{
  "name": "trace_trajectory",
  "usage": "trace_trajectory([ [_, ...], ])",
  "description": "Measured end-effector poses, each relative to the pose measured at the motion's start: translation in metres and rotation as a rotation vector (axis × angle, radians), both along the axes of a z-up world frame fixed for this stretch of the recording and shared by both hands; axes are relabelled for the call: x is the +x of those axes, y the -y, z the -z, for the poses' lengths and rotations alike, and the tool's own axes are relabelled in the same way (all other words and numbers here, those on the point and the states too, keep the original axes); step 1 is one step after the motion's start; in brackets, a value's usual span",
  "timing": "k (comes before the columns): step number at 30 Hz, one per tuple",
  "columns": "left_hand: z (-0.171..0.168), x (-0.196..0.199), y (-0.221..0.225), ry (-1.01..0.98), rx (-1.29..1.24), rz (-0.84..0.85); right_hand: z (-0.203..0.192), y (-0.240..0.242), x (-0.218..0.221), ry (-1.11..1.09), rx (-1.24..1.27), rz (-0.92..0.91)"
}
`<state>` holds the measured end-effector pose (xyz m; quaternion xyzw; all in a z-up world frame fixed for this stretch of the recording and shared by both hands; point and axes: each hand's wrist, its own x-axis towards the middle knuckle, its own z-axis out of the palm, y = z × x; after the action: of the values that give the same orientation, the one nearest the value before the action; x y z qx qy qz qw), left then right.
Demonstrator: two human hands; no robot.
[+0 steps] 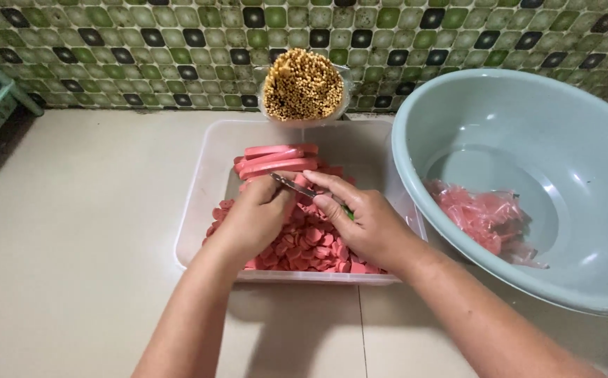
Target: Removing the plastic casing from individual sausages using a small cutting tool and manual peeling.
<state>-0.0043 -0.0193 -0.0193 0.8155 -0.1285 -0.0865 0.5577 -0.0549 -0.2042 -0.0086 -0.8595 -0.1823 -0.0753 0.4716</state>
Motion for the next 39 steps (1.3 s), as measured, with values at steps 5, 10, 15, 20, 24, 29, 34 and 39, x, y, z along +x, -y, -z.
trace_trajectory([
  [5, -0.002, -0.011, -0.001, -0.158, -0.004, -0.074, -0.004, -0.002, -0.001, 0.009, 0.025, -0.01],
  [10, -0.024, -0.027, 0.0, -0.184, -0.135, -0.104, -0.012, -0.007, -0.002, 0.003, 0.055, -0.029],
  [15, -0.022, -0.027, -0.001, -0.167, -0.2, -0.039, -0.016, -0.009, -0.002, 0.008, 0.06, -0.027],
  [20, -0.028, -0.026, 0.002, -0.135, -0.197, -0.044, -0.017, -0.008, -0.002, 0.002, 0.077, 0.002],
  [24, -0.005, -0.013, -0.004, -0.097, -0.2, -0.034, -0.018, -0.008, -0.001, 0.005, 0.086, 0.014],
  [29, -0.015, -0.023, -0.002, -0.097, -0.22, -0.044, -0.018, -0.008, -0.002, 0.004, 0.081, 0.002],
  [34, -0.014, -0.023, -0.002, -0.099, -0.204, -0.054, -0.02, -0.009, -0.001, 0.004, 0.074, 0.009],
  [39, -0.013, -0.022, -0.001, -0.071, -0.283, -0.007, -0.018, -0.008, -0.001, -0.012, 0.074, 0.02],
])
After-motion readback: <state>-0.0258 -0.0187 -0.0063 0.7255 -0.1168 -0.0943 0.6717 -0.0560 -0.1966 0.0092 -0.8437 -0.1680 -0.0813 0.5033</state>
